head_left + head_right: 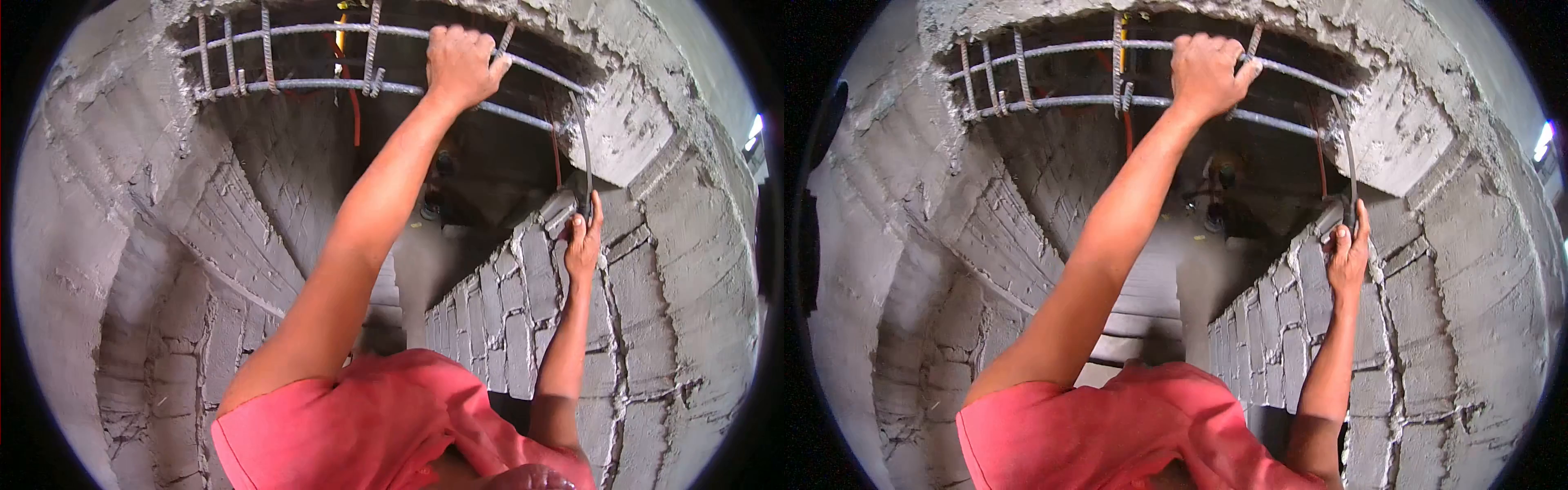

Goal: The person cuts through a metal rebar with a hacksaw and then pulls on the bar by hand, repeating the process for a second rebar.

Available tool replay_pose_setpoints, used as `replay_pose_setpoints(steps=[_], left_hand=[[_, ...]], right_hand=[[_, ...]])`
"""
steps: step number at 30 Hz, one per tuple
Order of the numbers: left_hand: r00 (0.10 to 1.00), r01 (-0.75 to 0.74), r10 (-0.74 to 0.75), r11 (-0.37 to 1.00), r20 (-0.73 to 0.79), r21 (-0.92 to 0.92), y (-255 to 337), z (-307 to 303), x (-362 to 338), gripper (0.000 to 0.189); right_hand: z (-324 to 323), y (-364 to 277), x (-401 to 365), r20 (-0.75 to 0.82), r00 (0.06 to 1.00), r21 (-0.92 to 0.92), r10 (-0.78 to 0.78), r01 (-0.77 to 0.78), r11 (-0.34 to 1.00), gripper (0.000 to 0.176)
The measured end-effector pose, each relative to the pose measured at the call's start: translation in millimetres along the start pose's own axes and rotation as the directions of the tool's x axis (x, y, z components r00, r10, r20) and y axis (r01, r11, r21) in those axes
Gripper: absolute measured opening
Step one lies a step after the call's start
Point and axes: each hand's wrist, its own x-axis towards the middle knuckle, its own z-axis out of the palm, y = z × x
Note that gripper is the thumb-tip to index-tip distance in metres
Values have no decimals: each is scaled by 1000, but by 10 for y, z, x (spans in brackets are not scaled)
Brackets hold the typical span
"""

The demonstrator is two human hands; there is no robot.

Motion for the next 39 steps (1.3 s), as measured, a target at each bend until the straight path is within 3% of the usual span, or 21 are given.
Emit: replay_pose_setpoints(steps=[4,5,7,11,13,14,18,19,22,24,25,27,29,31,33,34,35,36,37,38,39], left_hand=[[996,-14,4,993,93,116,48,-54,26,42],[999,-27,24,993,28,113,44,-38,33,45],[995,53,-49,998,91,-44,122,-188,26,31],[997,57,-54,997,63,-46,128,-172,7,32],[995,59,-56,997,80,-46,137,-184,18,32],[991,77,-73,997,113,-29,143,-203,24,32],[999,30,-28,998,42,-49,123,-173,8,30],[999,27,-24,998,47,-50,133,-183,1,30],[998,41,-40,999,50,-16,152,-190,27,31],[998,51,-52,999,44,14,157,-166,39,35],[998,48,-49,999,47,14,165,-171,38,35],[991,100,-101,995,92,16,168,-170,74,38],[990,107,-111,993,82,47,161,-109,85,42],[991,38,-71,963,115,266,112,70,105,49],[990,89,-65,974,-123,208,129,228,104,51],[989,122,-99,965,-107,232,136,259,99,48],[986,109,-75,964,-148,242,129,281,107,46],[988,88,-48,958,-150,274,118,303,108,46],[988,75,-29,949,-154,305,104,310,99,45],[992,68,-35,957,-118,283,104,253,100,46],[991,69,-34,956,-127,286,61,239,203,46]], right_hand=[[-82,-93,34,82,996,-182,-25,40,983,57],[-94,-79,49,92,994,-244,-59,80,966,57],[-79,-106,68,94,993,-260,-68,91,961,57],[-67,-165,69,94,994,-231,64,-41,972,60],[-105,-299,97,128,972,-361,199,-141,922,61],[-37,-312,137,102,995,-393,11,30,919,60],[-141,-791,398,153,985,-457,-82,144,878,56],[-145,-1215,454,171,948,-446,269,-169,879,56],[-234,-1036,515,182,941,-443,286,-181,878,55],[-261,-580,420,157,987,-433,-30,96,896,54],[-202,-473,330,144,989,-412,-28,86,907,57],[-162,-859,41,158,946,-379,283,-206,902,60],[-352,-742,-418,156,984,-490,-86,153,858,65],[-556,-630,-957,149,989,-513,-14,89,854,66],[-586,-455,-1055,136,972,-387,193,-127,913,68],[-519,-407,-904,116,993,-445,14,39,894,69],[-347,-478,-508,120,993,-411,-15,63,910,70],[-143,-511,-71,108,984,-383,-143,174,907,69],[-16,-758,283,156,964,-331,217,-156,930,68],[4,-602,307,102,988,-300,-119,145,943,68],[6,-593,297,131,988,-309,-83,120,943,67]])
